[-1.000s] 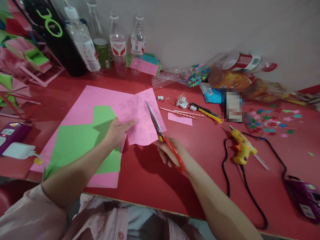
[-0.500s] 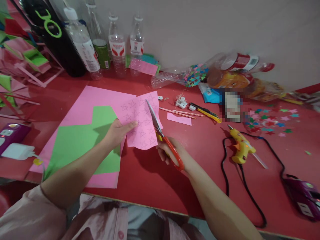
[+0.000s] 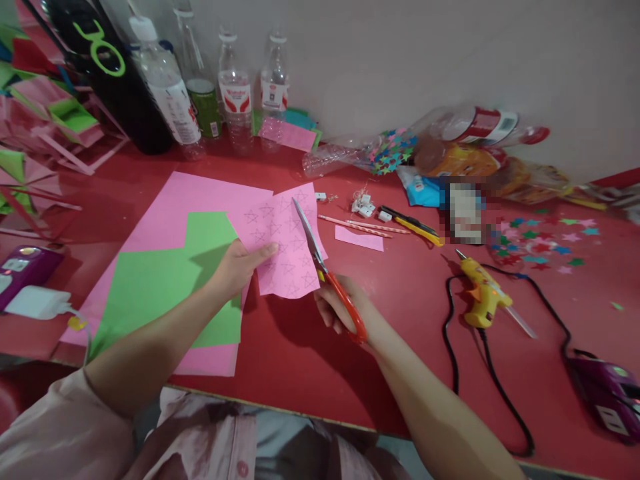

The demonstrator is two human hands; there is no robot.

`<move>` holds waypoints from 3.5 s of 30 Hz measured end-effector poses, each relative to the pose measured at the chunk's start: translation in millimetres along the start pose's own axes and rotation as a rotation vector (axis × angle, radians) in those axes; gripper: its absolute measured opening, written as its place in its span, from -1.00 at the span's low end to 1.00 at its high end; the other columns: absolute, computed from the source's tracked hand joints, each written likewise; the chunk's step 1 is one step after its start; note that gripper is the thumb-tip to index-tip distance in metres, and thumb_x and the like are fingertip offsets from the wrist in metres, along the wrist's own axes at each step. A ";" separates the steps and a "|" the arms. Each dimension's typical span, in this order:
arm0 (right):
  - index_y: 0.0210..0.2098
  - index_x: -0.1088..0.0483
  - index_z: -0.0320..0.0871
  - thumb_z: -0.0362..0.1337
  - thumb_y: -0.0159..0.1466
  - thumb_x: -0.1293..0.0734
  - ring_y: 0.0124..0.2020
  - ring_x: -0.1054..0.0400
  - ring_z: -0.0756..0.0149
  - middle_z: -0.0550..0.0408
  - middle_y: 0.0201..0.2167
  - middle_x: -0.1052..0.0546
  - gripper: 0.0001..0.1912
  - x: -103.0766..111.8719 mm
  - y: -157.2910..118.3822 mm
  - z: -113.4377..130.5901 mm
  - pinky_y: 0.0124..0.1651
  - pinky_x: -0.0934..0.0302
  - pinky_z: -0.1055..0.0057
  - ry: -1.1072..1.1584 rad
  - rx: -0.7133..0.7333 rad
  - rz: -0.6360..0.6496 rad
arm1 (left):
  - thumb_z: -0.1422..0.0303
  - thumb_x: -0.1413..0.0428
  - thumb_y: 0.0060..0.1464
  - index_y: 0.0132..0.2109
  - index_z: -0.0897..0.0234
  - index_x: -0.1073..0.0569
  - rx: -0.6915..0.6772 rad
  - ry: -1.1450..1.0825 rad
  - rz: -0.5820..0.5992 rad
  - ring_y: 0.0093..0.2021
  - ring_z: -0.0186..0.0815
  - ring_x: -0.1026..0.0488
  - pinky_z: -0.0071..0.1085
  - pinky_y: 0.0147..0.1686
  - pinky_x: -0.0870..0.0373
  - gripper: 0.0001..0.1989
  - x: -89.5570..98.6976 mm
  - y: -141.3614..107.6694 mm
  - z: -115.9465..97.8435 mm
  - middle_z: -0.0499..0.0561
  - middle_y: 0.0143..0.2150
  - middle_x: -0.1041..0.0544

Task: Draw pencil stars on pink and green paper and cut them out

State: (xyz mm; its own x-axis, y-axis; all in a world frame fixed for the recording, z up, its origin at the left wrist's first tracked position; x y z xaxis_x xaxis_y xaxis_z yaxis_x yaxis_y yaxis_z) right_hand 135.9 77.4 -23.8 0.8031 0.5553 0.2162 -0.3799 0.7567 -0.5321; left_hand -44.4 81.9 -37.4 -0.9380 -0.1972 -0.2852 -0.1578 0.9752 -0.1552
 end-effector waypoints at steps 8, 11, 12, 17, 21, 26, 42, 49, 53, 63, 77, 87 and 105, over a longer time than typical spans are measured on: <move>-0.51 -0.21 -0.11 -0.01 0.19 -0.24 -0.83 -0.08 0.54 0.29 -0.81 -0.29 -0.68 1.8 4.0 0.5 -0.72 0.04 0.59 0.009 0.036 0.015 | 0.20 -0.32 -0.06 -0.18 0.32 -0.60 0.039 -0.006 0.041 -0.12 -0.07 -0.60 -0.22 -0.12 -0.56 -0.68 -2.9 -0.1 -0.3 0.12 -0.22 -0.65; -0.50 -0.22 -0.11 0.01 0.20 -0.24 -0.82 -0.13 0.53 0.27 -0.79 -0.32 -0.67 2.8 5.1 0.1 -0.70 0.02 0.58 0.007 0.051 0.016 | 0.20 -0.32 -0.06 -0.20 0.32 -0.60 0.092 0.024 0.088 -0.17 -0.07 -0.61 -0.22 -0.19 -0.58 -0.68 -6.1 -1.3 3.2 0.12 -0.24 -0.66; -0.49 -0.22 -0.11 0.00 0.20 -0.23 -0.82 -0.13 0.53 0.27 -0.79 -0.33 -0.68 2.9 5.0 0.0 -0.70 0.02 0.58 0.009 0.054 0.016 | 0.19 -0.32 -0.05 -0.19 0.31 -0.60 0.096 0.031 0.093 -0.17 -0.06 -0.61 -0.22 -0.19 -0.58 -0.69 -6.3 -1.6 3.7 0.12 -0.23 -0.66; -0.51 -0.22 -0.11 -0.11 0.25 -0.17 -0.83 -0.09 0.54 0.27 -0.81 -0.31 -0.73 1.4 2.2 -0.4 -0.73 0.06 0.61 0.028 0.037 0.016 | 0.21 -0.30 -0.01 -0.19 0.30 -0.61 0.090 0.020 0.091 -0.14 -0.04 -0.61 -0.19 -0.17 -0.58 -0.72 -6.7 -1.3 5.9 0.14 -0.21 -0.65; -0.54 -0.20 -0.11 -0.12 0.28 -0.17 -0.85 -0.07 0.54 0.26 -0.84 -0.29 -0.70 2.4 1.6 -1.5 -0.76 0.08 0.61 -0.006 -0.033 -0.019 | 0.24 -0.30 -0.04 -0.17 0.32 -0.60 0.120 -0.037 0.081 -0.11 -0.04 -0.60 -0.16 -0.10 -0.56 -0.70 -8.8 -0.1 11.0 0.14 -0.20 -0.66; -0.55 -0.21 -0.12 -0.04 0.32 -0.17 -0.87 -0.08 0.54 0.25 -0.86 -0.29 -0.61 3.6 3.3 -4.4 -0.77 0.09 0.61 -0.035 -0.100 -0.016 | 0.30 -0.32 -0.09 -0.18 0.34 -0.59 0.169 -0.113 0.060 -0.17 -0.07 -0.62 -0.15 -0.09 -0.56 -0.70 -11.0 0.5 15.6 0.13 -0.22 -0.66; -0.59 -0.18 -0.11 -0.04 0.31 -0.18 -0.87 -0.09 0.53 0.21 -0.86 -0.30 -0.59 7.7 1.5 -3.4 -0.75 0.05 0.58 -0.090 -0.123 -0.024 | 0.31 -0.33 -0.13 -0.21 0.36 -0.60 0.172 -0.110 0.041 -0.14 -0.01 -0.61 -0.11 -0.08 -0.57 -0.70 -10.6 0.6 11.0 0.16 -0.25 -0.66; -0.54 -0.20 -0.10 -0.07 0.24 -0.23 -0.86 -0.08 0.54 0.26 -0.84 -0.30 -0.69 6.0 5.1 -3.2 -0.76 0.06 0.58 0.064 -0.037 -0.018 | 0.28 -0.31 -0.05 -0.17 0.35 -0.60 0.135 -0.099 0.068 -0.12 -0.02 -0.61 -0.12 -0.06 -0.56 -0.70 -9.3 1.5 9.8 0.16 -0.20 -0.66; -0.54 -0.20 -0.09 0.02 0.20 -0.23 -0.85 -0.06 0.55 0.28 -0.81 -0.30 -0.65 8.4 10.4 3.5 -0.78 0.09 0.57 0.288 0.142 -0.013 | 0.20 -0.32 -0.04 -0.13 0.31 -0.60 0.153 -0.031 0.126 -0.06 0.02 -0.58 -0.12 -0.08 -0.56 -0.65 -11.5 0.5 13.9 0.18 -0.15 -0.65; -0.53 -0.23 -0.11 0.01 0.06 -0.41 -0.79 -0.13 0.55 0.32 -0.77 -0.27 -0.63 30.0 4.9 11.0 -0.72 0.01 0.56 0.236 0.260 -0.221 | 0.25 -0.30 -0.07 -0.36 0.38 -0.51 0.261 0.091 0.477 -0.61 -0.31 -0.50 -0.46 -0.60 -0.42 -0.74 -40.1 -10.6 14.2 0.05 -0.58 -0.56; -0.46 -0.17 -0.09 0.20 0.16 -0.30 -0.59 -0.18 0.45 0.26 -0.62 -0.29 -0.51 16.6 5.3 1.5 -0.49 -0.06 0.45 -0.259 0.131 0.031 | 0.40 -0.19 0.00 -0.53 0.29 -0.38 -0.282 -0.079 -0.223 -0.67 -0.42 -0.43 -0.58 -0.71 -0.24 -0.80 21.3 9.6 -42.6 -0.13 -0.68 -0.39; -0.49 -0.14 -0.09 0.23 0.12 -0.33 -0.66 -0.14 0.49 0.29 -0.68 -0.26 -0.46 10.4 1.3 0.0 -0.52 0.00 0.46 -0.233 0.080 0.109 | 0.39 -0.18 -0.01 -0.55 0.30 -0.39 -0.244 0.003 -0.140 -0.73 -0.45 -0.35 -0.58 -0.74 -0.26 -0.79 9.5 7.2 -42.9 -0.12 -0.73 -0.37; -0.45 -0.20 -0.10 0.27 0.15 -0.25 -0.74 -0.13 0.51 0.28 -0.74 -0.30 -0.47 5.0 3.6 -2.1 -0.62 -0.06 0.50 -0.207 0.000 0.146 | 0.39 -0.17 0.00 -0.46 0.31 -0.43 -0.242 -0.019 -0.116 -0.68 -0.38 -0.44 -0.57 -0.74 -0.28 -0.87 7.9 6.4 -41.1 -0.15 -0.72 -0.36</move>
State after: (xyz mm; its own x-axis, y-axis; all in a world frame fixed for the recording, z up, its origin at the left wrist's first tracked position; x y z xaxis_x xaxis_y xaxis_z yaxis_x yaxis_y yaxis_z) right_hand 139.6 82.2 -26.4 0.6287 0.7174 0.3002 -0.4851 0.6635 -0.5696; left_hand -65.5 90.7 -1.7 -0.9037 -0.3086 -0.2967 -0.3351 0.9413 0.0417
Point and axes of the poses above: each hand's wrist, its own y-axis towards the middle knuckle, its own x-axis out of the back of the hand, z = x × y, the point moved 8 cm from there along y, towards the middle knuckle
